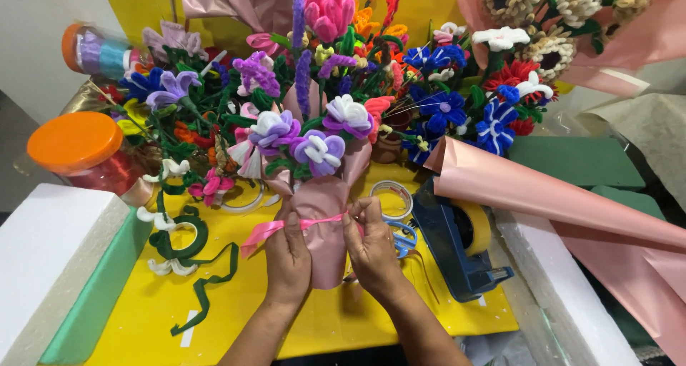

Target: The person ties a pink ribbon into a bow around the base of a bouquet of pipe cleaner flowers by hand. The ribbon is pulled tight and the loops are adjusted to finish the arrangement.

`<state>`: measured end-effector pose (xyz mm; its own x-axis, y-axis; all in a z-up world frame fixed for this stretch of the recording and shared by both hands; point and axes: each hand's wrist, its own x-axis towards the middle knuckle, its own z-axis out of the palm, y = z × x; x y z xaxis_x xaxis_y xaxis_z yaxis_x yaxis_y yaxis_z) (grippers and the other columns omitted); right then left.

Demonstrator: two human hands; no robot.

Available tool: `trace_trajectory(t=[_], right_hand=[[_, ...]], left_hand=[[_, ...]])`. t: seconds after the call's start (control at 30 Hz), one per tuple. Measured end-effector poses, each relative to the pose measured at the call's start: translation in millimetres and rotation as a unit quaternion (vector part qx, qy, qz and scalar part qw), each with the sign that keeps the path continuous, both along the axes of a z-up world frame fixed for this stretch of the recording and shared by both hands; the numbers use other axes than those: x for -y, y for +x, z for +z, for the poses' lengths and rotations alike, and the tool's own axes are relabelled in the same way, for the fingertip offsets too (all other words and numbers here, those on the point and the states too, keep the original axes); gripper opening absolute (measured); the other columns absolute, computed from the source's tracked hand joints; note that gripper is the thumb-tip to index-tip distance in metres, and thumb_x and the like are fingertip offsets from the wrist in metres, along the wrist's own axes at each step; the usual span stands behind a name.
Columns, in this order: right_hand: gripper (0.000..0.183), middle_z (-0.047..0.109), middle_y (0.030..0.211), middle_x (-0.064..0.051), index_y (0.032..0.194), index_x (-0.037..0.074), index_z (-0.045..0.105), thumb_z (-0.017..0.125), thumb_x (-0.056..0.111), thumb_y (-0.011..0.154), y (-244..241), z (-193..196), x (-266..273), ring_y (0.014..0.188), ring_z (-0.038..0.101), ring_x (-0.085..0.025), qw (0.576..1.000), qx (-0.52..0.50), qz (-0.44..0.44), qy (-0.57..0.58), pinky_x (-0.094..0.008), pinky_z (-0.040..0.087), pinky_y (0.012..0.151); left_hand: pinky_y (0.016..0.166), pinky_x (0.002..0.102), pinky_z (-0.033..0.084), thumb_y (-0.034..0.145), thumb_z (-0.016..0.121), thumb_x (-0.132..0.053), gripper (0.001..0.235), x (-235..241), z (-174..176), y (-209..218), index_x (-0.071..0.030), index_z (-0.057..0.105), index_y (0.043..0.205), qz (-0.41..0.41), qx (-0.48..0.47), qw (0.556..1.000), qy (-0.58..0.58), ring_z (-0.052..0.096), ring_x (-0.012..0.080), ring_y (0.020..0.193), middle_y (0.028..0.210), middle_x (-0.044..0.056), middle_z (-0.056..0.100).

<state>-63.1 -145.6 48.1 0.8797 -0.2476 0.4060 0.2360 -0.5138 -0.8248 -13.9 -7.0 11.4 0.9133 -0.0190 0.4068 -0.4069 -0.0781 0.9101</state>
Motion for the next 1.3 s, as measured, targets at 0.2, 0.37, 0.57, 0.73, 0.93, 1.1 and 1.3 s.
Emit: trace_trajectory(t=[0.2,0.37,0.57,0.73,0.93,1.1,1.3], right_hand=[[0.017,0.058,0.075,0.001,0.093,0.015,0.062,0.049,0.012,0.103,-2,8,-2,0.062,0.047,-0.012,0.999,0.014,0.031,-0.012,-0.030,0.039,0.059],[0.015,0.056,0.072,-0.002,0.091,0.013,0.062,0.048,0.010,0.093,-6,16,-6,0.059,0.048,-0.015,0.998,0.039,0.015,-0.045,-0.033,0.039,0.058],[0.011,0.061,0.073,-0.003,0.086,0.011,0.059,0.062,0.020,0.091,-6,23,-11,0.058,0.052,-0.016,0.992,0.095,0.000,-0.084,-0.032,0.042,0.056],[0.023,0.042,0.054,0.007,0.081,0.013,0.059,0.077,0.022,0.092,-6,19,-13,0.041,0.028,-0.003,0.993,0.106,-0.020,-0.045,-0.026,0.022,0.041],[0.023,0.050,0.057,0.006,0.078,0.012,0.062,0.081,0.019,0.089,-7,21,-13,0.045,0.034,-0.003,0.994,0.100,-0.041,-0.027,-0.024,0.030,0.044],[0.022,0.049,0.055,0.006,0.081,0.011,0.061,0.079,0.018,0.090,-12,22,-13,0.041,0.033,-0.003,0.992,0.109,-0.032,-0.048,-0.025,0.025,0.041],[0.025,0.045,0.055,0.008,0.079,0.013,0.059,0.079,0.021,0.091,-11,16,-7,0.042,0.027,-0.002,0.990,0.125,-0.029,-0.057,-0.024,0.021,0.042]], left_hand=[[0.116,0.044,0.039,0.109,0.033,-0.036,0.058,0,-10,5,0.004,0.046,0.149,0.004,0.052,0.998,0.017,0.048,0.0391,0.143,0.152,0.024,0.052],[0.110,0.041,0.044,0.108,0.030,-0.038,0.060,0,-2,-1,0.005,0.048,0.147,-0.001,0.028,0.999,0.023,0.055,0.0381,0.137,0.145,0.024,0.059],[0.113,0.042,0.042,0.109,0.030,-0.038,0.059,1,1,-5,0.005,0.050,0.145,-0.013,0.042,0.999,0.010,0.052,0.0378,0.140,0.146,0.023,0.057],[0.117,0.045,0.038,0.109,0.031,-0.037,0.057,3,-1,-8,0.006,0.055,0.140,-0.007,0.051,0.999,0.012,0.048,0.0406,0.143,0.149,0.025,0.055],[0.119,0.040,0.036,0.106,0.034,-0.036,0.060,3,6,-14,0.007,0.049,0.145,-0.030,-0.027,0.998,-0.046,0.046,0.0348,0.145,0.151,0.024,0.053],[0.081,0.025,0.059,0.082,0.076,-0.029,0.076,0,32,-26,-0.006,0.049,0.149,-0.076,-0.171,0.977,-0.106,0.072,0.0146,0.107,0.127,0.009,0.073],[0.092,0.028,0.061,0.081,0.077,-0.013,0.079,-4,37,-26,-0.005,0.043,0.152,-0.102,-0.173,0.965,-0.169,0.068,0.0160,0.118,0.144,0.010,0.063]])
